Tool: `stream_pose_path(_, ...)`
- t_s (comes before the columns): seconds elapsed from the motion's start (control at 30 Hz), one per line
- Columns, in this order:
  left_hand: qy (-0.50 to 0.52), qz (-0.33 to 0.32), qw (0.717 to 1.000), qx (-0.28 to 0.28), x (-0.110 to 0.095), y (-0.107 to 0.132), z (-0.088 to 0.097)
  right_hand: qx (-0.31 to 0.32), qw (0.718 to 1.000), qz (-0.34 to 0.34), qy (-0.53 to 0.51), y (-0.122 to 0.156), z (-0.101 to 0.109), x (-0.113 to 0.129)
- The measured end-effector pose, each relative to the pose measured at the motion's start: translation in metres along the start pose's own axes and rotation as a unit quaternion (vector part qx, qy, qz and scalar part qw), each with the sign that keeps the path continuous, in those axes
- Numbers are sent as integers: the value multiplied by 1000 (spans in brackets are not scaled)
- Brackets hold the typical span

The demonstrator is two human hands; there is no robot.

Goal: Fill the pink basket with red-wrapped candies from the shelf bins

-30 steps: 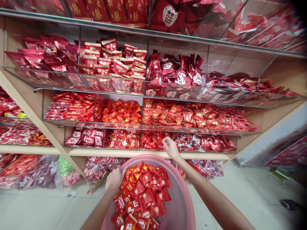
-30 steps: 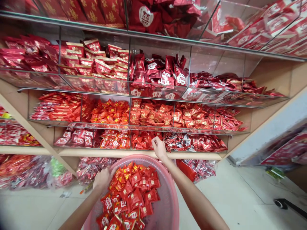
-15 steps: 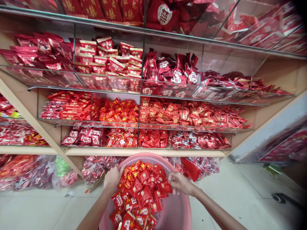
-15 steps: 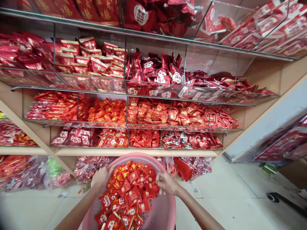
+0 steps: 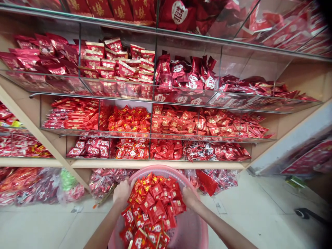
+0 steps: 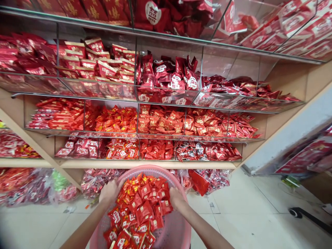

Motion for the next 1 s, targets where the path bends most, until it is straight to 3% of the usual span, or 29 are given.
stream_pose_path(0.1,5,-2,1000,3,0,0,0,-19,990,-8,139,1,-2,9)
stream_pose_path(0.17,7,-4,1000,2,0,0,0,-12,986,-25,165,1,-4,13)
stream_pose_path(0.3,7,3,1000,6,1,0,-1,-21,992,-58,114,2,-4,13)
stream_pose_path(0.57,4,-1,1000,5,0,2,1,-77,994,-34,-65,0,-10,1)
stream_pose_path(0.77,-6,-5,1000,8,-1,1,2,-63,997,-36,-18,5,-10,0)
stream_pose_path(1.0,-14,-10,1000,-5,0,0,1,-92,995,-22,-22,28,9,6)
Point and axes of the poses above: each hand's wrist, its own y-axis away from the middle knuckle, its own z-axis out of the back of the hand, x = y × z, the point moved 6 cm from there along -y, towards the middle knuckle, and after that the axes turned 8 degrees about x, right-handed, at the moved point
